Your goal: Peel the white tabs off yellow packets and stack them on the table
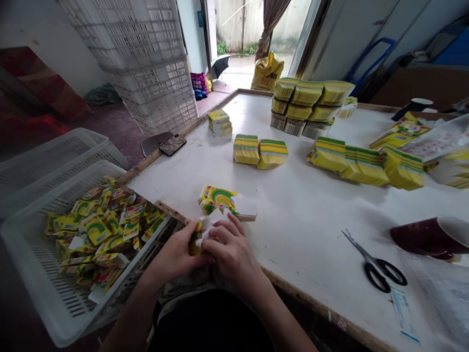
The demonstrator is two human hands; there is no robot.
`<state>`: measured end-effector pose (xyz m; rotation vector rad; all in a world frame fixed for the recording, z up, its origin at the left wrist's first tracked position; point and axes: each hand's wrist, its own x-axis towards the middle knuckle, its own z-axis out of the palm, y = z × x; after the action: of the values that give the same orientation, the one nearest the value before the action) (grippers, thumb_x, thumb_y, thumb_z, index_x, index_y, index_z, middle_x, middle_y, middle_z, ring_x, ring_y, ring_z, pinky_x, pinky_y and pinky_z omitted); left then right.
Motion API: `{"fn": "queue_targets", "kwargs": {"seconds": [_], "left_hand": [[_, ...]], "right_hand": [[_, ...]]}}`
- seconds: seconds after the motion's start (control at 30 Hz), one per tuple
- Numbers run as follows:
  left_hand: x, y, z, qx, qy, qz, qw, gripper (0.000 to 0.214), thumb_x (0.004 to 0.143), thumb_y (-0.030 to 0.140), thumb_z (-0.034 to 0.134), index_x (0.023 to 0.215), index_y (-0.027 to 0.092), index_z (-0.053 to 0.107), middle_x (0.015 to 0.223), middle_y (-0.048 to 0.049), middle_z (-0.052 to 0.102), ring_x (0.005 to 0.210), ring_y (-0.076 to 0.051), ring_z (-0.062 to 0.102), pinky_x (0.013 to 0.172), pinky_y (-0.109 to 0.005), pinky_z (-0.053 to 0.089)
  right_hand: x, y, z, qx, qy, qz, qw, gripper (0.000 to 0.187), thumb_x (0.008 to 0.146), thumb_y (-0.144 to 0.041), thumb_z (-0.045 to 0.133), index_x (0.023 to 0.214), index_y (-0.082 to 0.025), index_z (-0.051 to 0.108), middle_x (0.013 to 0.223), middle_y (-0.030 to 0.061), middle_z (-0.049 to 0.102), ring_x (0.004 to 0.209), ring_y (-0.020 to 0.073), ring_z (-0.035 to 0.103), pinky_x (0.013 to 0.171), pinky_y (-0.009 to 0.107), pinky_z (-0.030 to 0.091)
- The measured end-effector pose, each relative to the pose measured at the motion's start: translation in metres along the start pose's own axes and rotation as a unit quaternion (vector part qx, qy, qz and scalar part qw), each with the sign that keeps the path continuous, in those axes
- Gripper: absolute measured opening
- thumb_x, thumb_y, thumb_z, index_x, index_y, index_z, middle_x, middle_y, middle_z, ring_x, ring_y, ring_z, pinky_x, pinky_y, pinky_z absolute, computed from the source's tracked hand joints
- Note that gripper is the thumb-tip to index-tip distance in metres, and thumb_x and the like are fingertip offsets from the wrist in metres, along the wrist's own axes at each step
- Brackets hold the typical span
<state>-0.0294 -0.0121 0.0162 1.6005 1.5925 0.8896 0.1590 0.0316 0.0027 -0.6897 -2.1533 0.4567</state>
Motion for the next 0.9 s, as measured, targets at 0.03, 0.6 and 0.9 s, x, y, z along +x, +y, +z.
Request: {"fn": "queue_targets", "kwargs": {"seconds": [0.03, 0.6, 0.9], "left_hand": [[0.0, -0.001, 0.006, 0.0, -0.016, -0.008, 1.0, 0.056, 0.068, 0.036, 0.081, 0.117, 0.022, 0.058, 0.099, -0.0047, 0.071, 0.09, -0.027, 0.068, 0.078, -0.035, 0.053], [-0.01, -0.014, 0.044, -0.067, 0.046, 0.094, 0.992, 0.057, 0.066, 0.008, 0.069, 0.116, 0.026, 0.049, 0.095, -0.0026, 0.066, 0.08, -0.022, 0.064, 0.071, -0.032, 0.049], [-0.005, -0.023, 0.045, -0.037, 0.161, 0.023, 0.986, 0.061, 0.058, 0.007, 0.072, 0.116, 0.024, 0.06, 0.114, -0.0104, 0.064, 0.112, -0.035, 0.058, 0.101, -0.052, 0.041]], "right_hand": [[-0.001, -0.001, 0.001, 0.017, 0.023, 0.037, 0.999, 0.027, 0.089, -0.019, 0.063, 0.114, -0.029, 0.065, 0.111, 0.0062, 0.064, 0.114, 0.0265, 0.055, 0.113, 0.051, 0.031], [-0.004, -0.012, 0.018, 0.345, -0.039, 0.241, 0.906, 0.055, 0.087, -0.041, 0.065, 0.138, -0.023, 0.052, 0.131, 0.0106, 0.063, 0.119, 0.0287, 0.059, 0.103, 0.042, 0.046], [-0.013, 0.013, 0.017, 0.175, 0.013, 0.191, 0.966, 0.051, 0.092, -0.016, 0.052, 0.142, -0.028, 0.052, 0.153, 0.0094, 0.044, 0.14, 0.0293, 0.043, 0.113, 0.05, 0.039]]}}
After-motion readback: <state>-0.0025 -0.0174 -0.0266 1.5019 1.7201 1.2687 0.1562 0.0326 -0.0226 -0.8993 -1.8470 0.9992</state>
